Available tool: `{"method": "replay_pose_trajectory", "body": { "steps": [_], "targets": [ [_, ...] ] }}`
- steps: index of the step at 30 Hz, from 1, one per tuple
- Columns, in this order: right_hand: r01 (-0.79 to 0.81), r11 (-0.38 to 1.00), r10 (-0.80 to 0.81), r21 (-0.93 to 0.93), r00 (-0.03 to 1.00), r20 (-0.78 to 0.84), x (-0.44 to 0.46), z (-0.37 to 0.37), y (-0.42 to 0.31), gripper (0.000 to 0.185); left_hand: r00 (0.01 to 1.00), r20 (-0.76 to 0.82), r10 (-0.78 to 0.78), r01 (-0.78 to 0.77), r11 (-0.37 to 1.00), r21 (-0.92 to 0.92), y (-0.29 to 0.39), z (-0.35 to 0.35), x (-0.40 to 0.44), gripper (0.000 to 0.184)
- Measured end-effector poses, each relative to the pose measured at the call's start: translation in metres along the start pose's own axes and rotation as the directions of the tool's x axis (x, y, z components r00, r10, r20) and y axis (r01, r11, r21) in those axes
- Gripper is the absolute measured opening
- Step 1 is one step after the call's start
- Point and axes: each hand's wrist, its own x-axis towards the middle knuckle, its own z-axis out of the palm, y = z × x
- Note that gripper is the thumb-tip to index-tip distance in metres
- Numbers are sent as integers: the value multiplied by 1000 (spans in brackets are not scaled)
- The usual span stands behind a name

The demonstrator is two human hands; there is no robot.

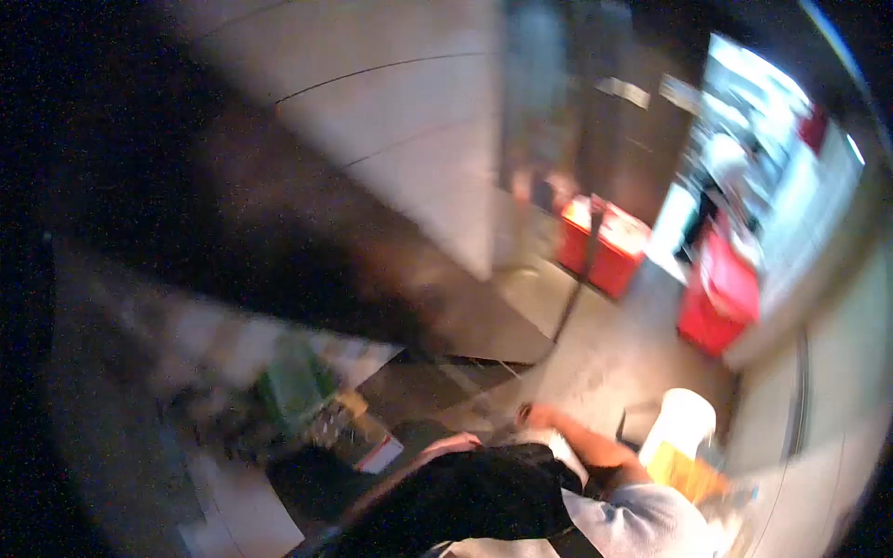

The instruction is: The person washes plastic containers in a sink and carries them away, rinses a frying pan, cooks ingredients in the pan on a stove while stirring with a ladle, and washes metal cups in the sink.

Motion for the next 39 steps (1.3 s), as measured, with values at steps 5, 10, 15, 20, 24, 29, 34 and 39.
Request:
{"method": "replay_pose_trajectory", "body": {
  "steps": [5, 10, 15, 20, 24, 29, 34, 39],
  "targets": [
    [-333, 943, 96, 2, 265, -959, -166, -85, 9, 32, 978, 138, -159, 177, 976, -127, 153, -67, 39, 19],
    [166, 807, 521, 567, 254, -815, -228, -139, 24, 13, 848, 257, -463, 528, 777, -343, 217, -70, 160, 27],
    [142, 755, 492, 640, 522, -696, -222, -201, -12, 23, 800, 279, -531, 600, 691, -404, 246, -84, 246, 27],
    [213, 773, 423, 598, 530, -735, -229, -309, 4, 25, 770, 268, -579, 631, 625, -459, 235, -119, 360, 28],
    [-326, 854, 469, 405, 144, -872, -260, -327, 166, 27, 750, 244, -615, 652, 628, -425, 204, -141, 480, 26],
    [-387, 420, 899, 821, 54, -435, -335, -245, 187, 27, 812, 364, -457, 550, 808, -211, 238, -162, 683, 19],
    [-37, 454, 879, 890, -142, -454, -348, -227, 100, 23, 839, 380, -388, 470, 870, -149, 333, -160, 891, 16],
    [-559, 179, 949, 810, -118, -291, -337, -178, 336, 43, 947, 246, -208, 168, 970, 177, 365, -173, 1025, 27]
  ]
}}
